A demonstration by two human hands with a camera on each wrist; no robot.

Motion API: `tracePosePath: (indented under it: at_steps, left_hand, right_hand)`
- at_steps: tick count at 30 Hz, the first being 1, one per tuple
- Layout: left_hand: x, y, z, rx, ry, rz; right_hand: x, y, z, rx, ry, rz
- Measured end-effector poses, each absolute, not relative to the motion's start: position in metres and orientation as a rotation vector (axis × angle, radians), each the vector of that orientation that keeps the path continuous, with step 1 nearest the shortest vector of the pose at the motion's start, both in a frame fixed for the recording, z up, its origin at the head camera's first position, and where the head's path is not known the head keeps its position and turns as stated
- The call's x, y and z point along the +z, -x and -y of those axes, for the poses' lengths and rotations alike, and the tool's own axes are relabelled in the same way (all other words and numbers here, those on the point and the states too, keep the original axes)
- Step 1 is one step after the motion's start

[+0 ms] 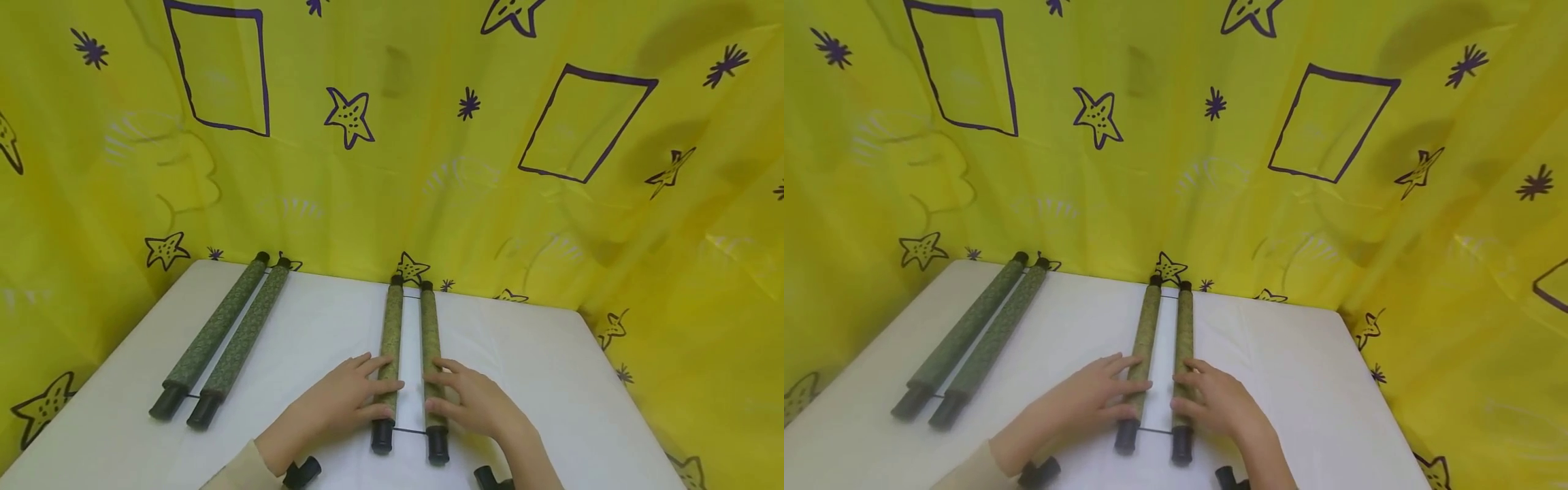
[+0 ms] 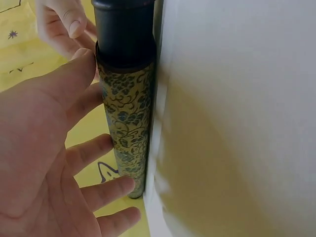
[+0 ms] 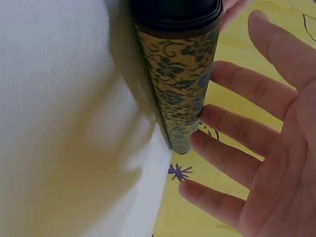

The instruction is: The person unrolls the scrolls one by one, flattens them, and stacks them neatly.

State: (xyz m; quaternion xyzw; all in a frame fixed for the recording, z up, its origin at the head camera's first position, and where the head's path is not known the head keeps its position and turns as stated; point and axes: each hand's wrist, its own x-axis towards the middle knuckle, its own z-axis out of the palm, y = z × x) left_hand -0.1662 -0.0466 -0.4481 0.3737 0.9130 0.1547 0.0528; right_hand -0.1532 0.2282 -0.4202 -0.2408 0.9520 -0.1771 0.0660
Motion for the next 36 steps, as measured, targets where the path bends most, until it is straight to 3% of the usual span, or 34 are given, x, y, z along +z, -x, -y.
tracePosePath:
  at_steps: [36]
  left_hand:
    - [-0.442, 0.180, 0.070, 0.475, -1.142, -2.930]
  right_hand:
    - [-0.417, 0.157, -0.244, -0.607, 0.702, -2.880]
